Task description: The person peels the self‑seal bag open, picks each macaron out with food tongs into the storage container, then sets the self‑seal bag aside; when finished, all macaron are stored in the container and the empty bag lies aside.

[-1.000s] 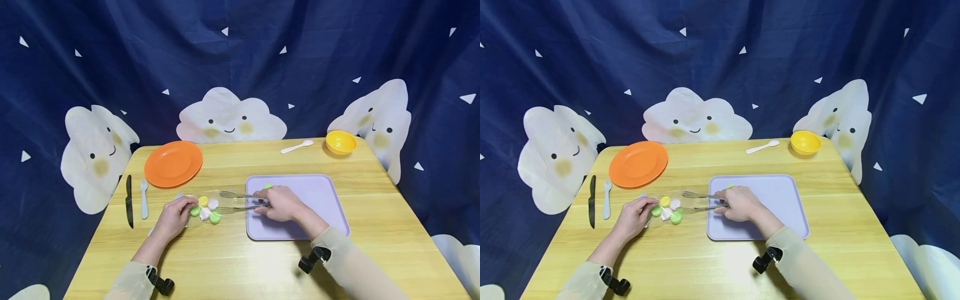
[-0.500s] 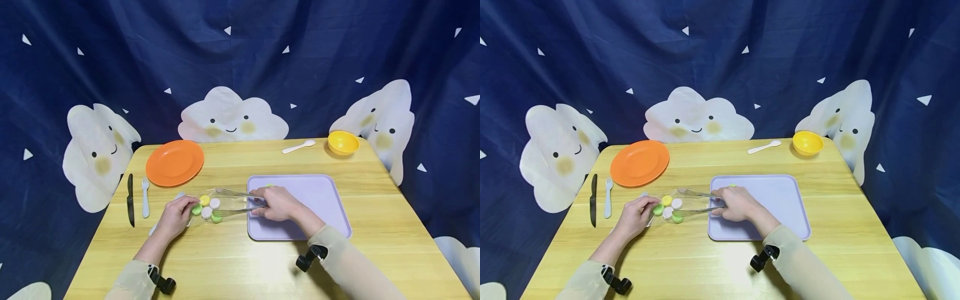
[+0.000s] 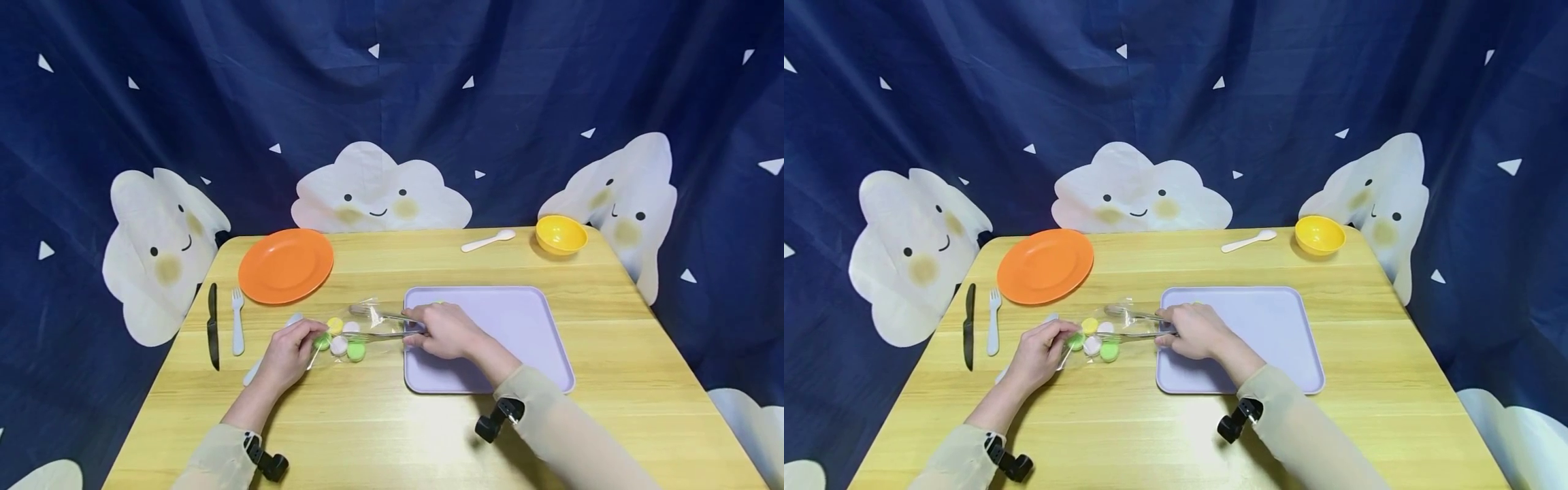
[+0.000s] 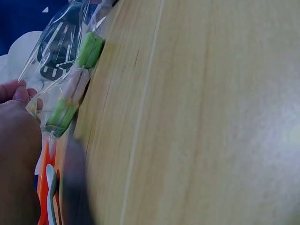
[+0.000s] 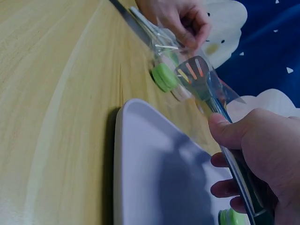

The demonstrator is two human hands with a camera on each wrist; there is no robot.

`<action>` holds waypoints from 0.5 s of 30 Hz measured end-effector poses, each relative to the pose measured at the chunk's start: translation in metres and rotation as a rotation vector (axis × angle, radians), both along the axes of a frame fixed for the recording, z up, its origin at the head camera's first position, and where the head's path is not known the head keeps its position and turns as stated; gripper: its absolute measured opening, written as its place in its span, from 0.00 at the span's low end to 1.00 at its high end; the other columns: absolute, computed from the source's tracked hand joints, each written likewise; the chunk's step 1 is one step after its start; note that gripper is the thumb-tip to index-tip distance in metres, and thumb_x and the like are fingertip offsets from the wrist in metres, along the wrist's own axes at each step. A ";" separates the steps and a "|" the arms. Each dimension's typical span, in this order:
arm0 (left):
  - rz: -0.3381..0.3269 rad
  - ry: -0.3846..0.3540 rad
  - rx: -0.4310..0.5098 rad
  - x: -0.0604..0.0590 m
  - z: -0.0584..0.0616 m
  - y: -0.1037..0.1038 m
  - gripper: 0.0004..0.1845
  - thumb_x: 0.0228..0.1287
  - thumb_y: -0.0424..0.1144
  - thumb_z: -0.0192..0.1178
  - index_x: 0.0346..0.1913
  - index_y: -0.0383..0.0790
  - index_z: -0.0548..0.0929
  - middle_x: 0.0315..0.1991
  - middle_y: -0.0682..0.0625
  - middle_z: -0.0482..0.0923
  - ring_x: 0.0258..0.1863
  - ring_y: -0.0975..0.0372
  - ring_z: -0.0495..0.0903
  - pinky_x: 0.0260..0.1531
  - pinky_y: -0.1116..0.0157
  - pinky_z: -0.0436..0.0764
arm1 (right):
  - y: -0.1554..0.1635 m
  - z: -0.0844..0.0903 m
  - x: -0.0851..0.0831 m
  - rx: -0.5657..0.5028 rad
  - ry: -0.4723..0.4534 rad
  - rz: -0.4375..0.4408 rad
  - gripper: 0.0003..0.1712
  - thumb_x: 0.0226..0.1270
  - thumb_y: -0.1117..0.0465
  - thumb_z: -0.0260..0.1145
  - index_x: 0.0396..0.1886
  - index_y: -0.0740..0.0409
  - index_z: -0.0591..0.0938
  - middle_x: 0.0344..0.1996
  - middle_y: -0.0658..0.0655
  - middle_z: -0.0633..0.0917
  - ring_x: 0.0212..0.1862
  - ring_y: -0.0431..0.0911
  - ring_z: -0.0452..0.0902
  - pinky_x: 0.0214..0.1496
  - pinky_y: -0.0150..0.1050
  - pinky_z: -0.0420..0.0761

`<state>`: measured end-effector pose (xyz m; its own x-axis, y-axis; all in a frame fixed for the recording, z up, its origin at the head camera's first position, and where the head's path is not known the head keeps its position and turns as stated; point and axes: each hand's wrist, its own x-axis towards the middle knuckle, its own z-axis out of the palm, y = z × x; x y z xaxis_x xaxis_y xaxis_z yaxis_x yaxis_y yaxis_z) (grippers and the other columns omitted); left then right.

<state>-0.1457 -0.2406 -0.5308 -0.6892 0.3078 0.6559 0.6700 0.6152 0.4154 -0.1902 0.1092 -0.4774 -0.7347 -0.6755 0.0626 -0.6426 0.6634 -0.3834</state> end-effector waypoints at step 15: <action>-0.030 0.008 0.022 -0.003 0.000 -0.001 0.20 0.57 0.09 0.64 0.41 0.37 0.88 0.40 0.50 0.89 0.40 0.55 0.89 0.43 0.71 0.85 | -0.005 0.004 -0.009 0.083 0.021 0.010 0.27 0.71 0.45 0.74 0.65 0.52 0.86 0.55 0.50 0.89 0.52 0.54 0.87 0.54 0.55 0.84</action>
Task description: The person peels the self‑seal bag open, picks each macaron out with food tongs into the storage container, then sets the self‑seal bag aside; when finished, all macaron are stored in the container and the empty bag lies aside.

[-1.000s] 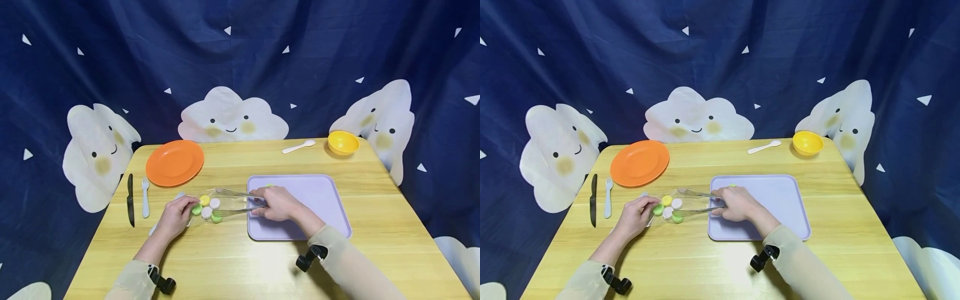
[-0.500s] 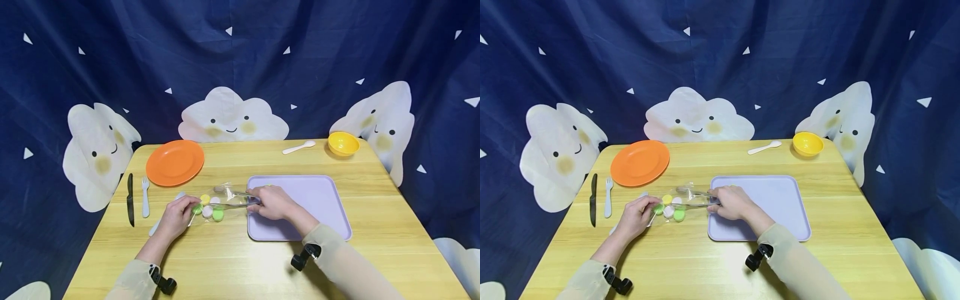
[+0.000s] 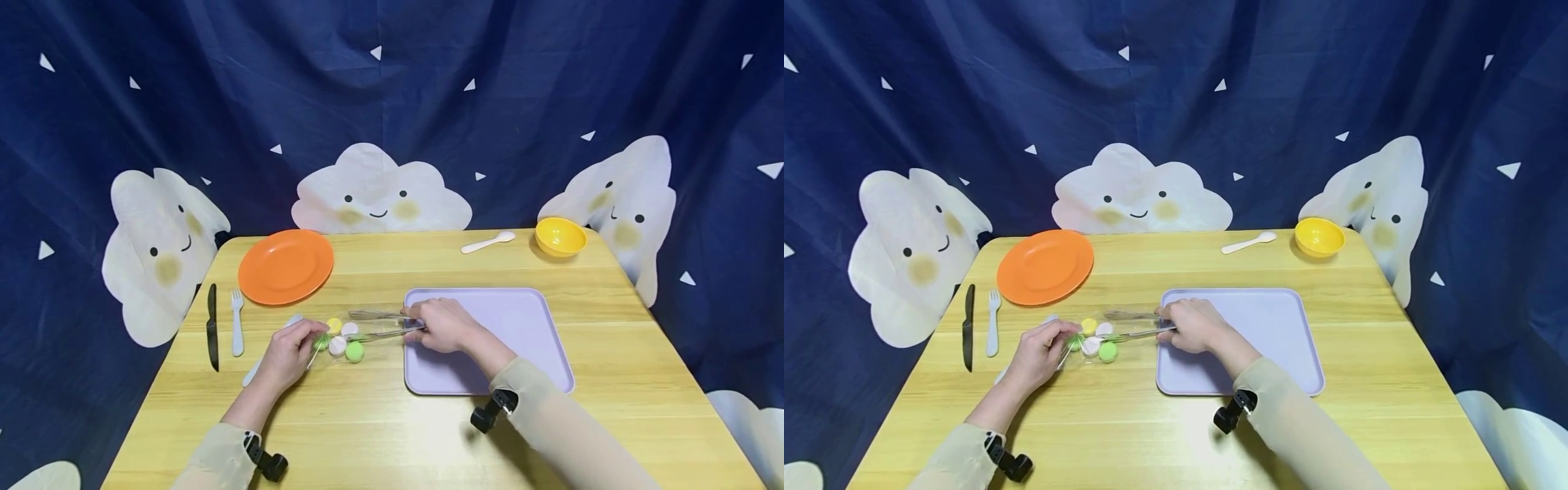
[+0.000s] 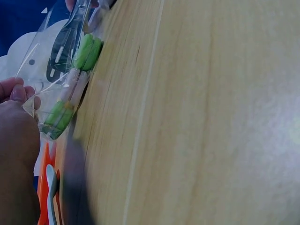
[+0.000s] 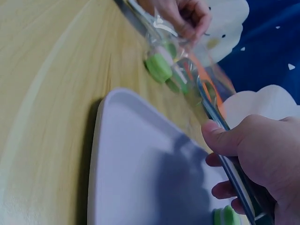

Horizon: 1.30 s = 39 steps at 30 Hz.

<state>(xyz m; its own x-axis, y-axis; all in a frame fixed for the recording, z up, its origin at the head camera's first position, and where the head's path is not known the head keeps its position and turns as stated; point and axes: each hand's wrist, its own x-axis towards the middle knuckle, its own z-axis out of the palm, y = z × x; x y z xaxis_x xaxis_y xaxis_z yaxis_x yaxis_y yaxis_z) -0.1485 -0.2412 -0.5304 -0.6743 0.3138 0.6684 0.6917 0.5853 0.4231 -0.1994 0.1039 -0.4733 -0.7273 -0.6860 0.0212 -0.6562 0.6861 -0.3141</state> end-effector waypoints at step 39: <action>0.056 -0.172 -0.128 0.006 0.021 -0.005 0.13 0.63 0.19 0.71 0.46 0.37 0.89 0.42 0.50 0.87 0.44 0.56 0.88 0.45 0.56 0.89 | 0.085 0.017 0.022 -0.071 0.187 -0.005 0.19 0.73 0.50 0.73 0.57 0.54 0.88 0.41 0.46 0.88 0.36 0.46 0.85 0.40 0.51 0.85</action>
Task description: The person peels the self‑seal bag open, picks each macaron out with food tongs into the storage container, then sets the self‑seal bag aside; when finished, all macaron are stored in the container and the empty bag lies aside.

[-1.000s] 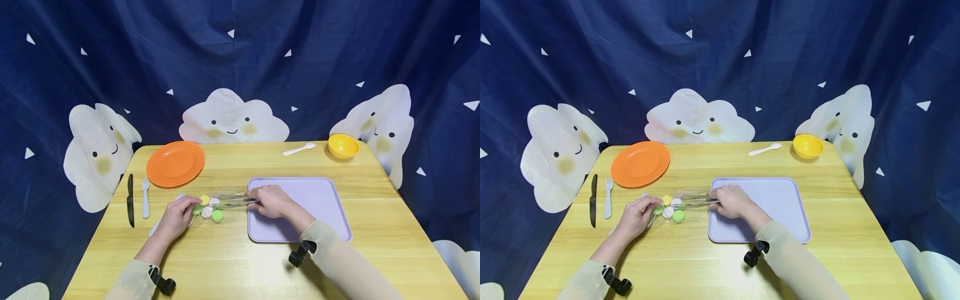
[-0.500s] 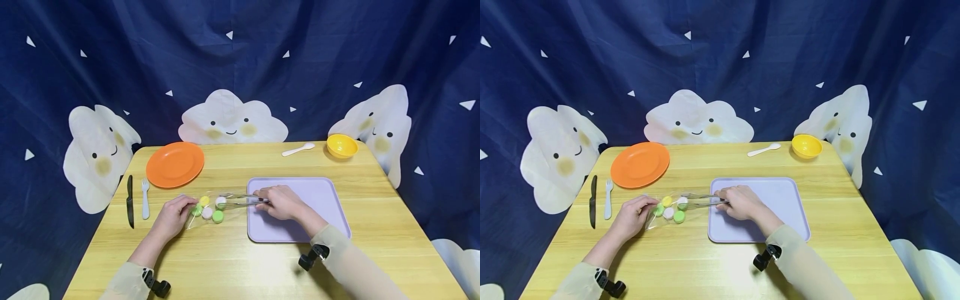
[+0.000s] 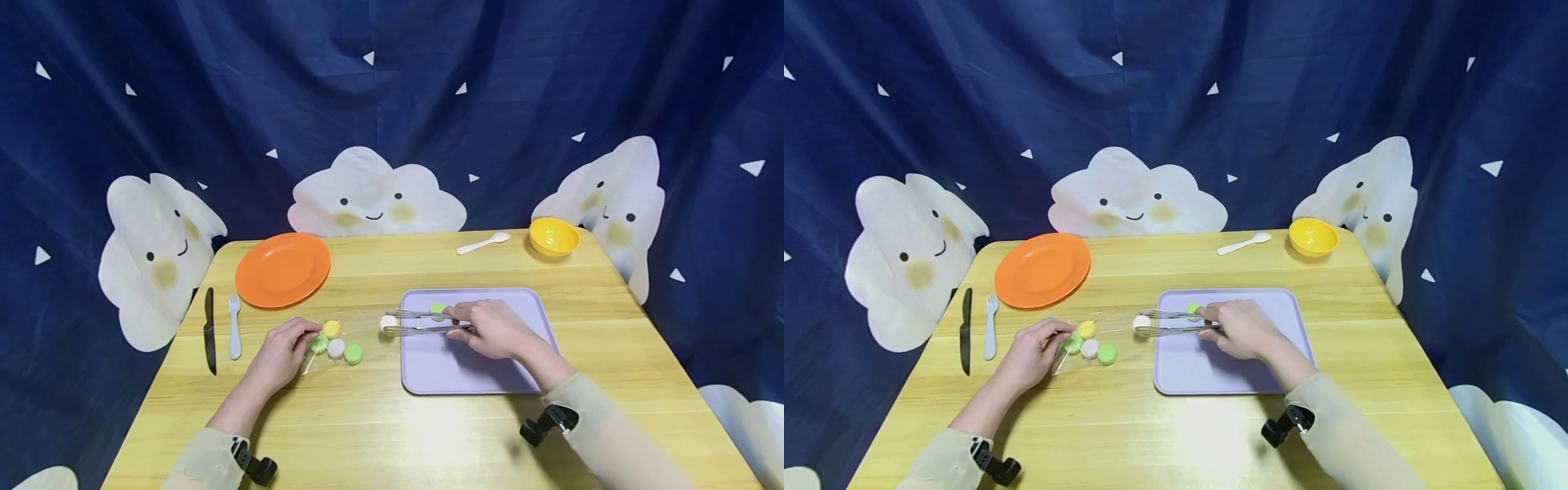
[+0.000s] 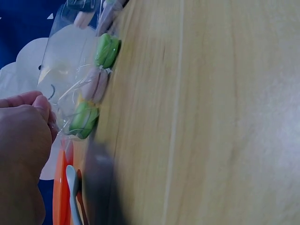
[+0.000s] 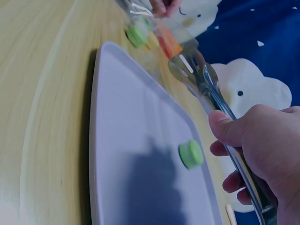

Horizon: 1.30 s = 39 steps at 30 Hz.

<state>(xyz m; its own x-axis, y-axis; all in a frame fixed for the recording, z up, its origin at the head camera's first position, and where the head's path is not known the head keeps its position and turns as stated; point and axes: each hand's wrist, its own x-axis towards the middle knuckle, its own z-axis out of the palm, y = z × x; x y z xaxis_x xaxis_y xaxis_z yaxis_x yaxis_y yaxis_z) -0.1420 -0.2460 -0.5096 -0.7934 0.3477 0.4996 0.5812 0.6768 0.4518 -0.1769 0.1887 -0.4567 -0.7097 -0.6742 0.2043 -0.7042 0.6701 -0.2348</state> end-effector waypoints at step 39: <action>0.093 -0.103 0.153 0.002 -0.008 -0.003 0.10 0.63 0.21 0.72 0.44 0.35 0.90 0.42 0.50 0.88 0.41 0.58 0.87 0.37 0.78 0.80 | 0.137 -0.008 0.007 -0.001 -0.060 -0.253 0.23 0.69 0.54 0.75 0.59 0.61 0.88 0.53 0.63 0.89 0.55 0.64 0.85 0.54 0.65 0.82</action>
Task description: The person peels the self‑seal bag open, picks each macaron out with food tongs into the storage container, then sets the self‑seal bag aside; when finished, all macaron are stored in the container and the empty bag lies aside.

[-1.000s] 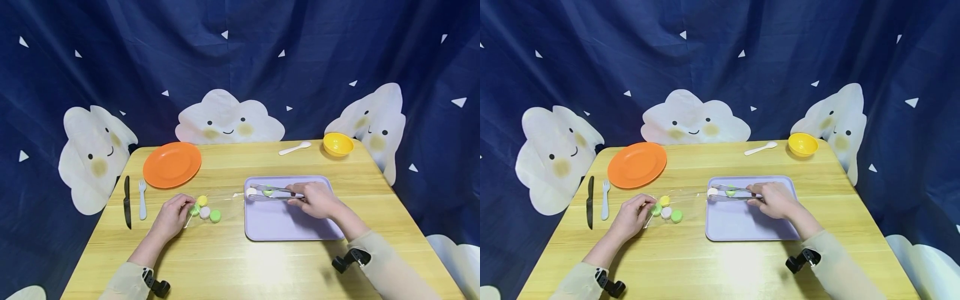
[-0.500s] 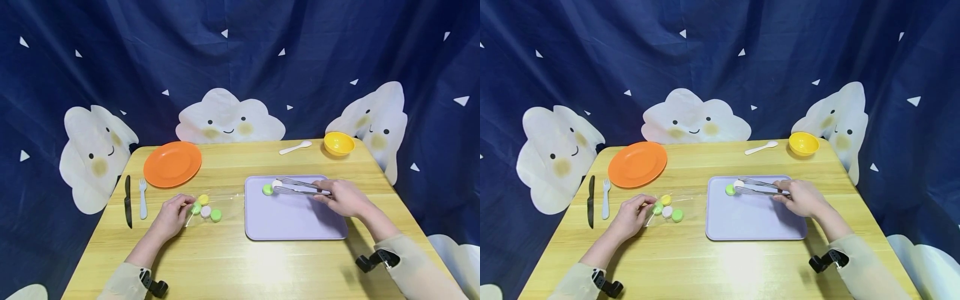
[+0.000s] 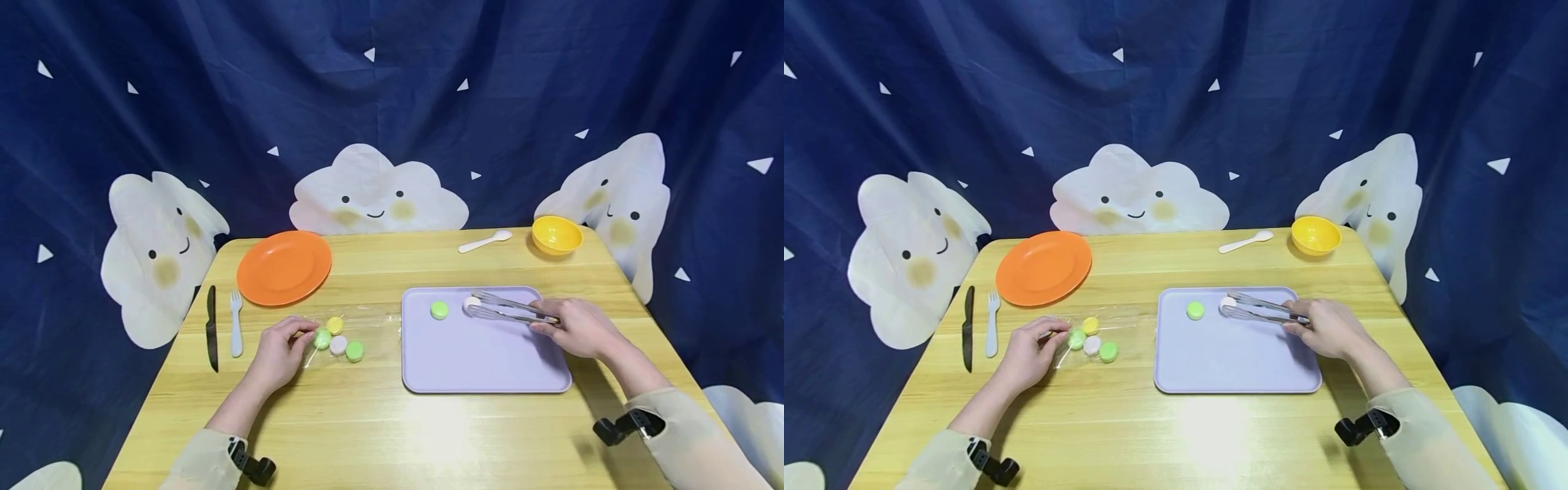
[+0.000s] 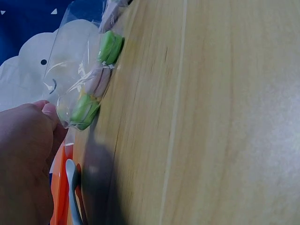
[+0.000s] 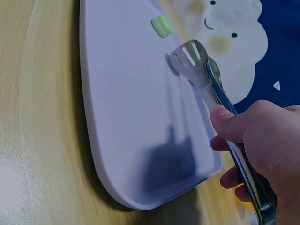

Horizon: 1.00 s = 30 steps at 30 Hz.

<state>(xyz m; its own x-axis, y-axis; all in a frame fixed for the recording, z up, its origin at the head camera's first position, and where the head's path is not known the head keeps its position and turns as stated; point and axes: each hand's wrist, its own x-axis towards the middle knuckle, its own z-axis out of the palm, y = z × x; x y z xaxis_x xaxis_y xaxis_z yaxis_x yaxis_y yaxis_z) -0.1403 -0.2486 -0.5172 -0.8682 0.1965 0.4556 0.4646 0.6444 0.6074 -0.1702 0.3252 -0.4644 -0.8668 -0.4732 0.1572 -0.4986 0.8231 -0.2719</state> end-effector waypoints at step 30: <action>-0.002 -0.022 0.055 -0.002 -0.003 0.001 0.05 0.67 0.24 0.69 0.39 0.37 0.88 0.38 0.44 0.87 0.34 0.60 0.83 0.32 0.78 0.77 | -0.104 -0.002 -0.007 -0.180 0.074 0.244 0.12 0.66 0.57 0.79 0.49 0.48 0.94 0.39 0.43 0.92 0.35 0.40 0.87 0.36 0.48 0.85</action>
<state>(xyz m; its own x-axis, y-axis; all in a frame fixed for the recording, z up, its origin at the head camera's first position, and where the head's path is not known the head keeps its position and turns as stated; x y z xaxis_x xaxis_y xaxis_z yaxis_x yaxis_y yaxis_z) -0.1421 -0.2475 -0.5206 -0.8779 0.1731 0.4464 0.4517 0.6088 0.6522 -0.1776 0.2216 -0.4661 -0.7138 -0.6251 0.3158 -0.6998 0.6183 -0.3578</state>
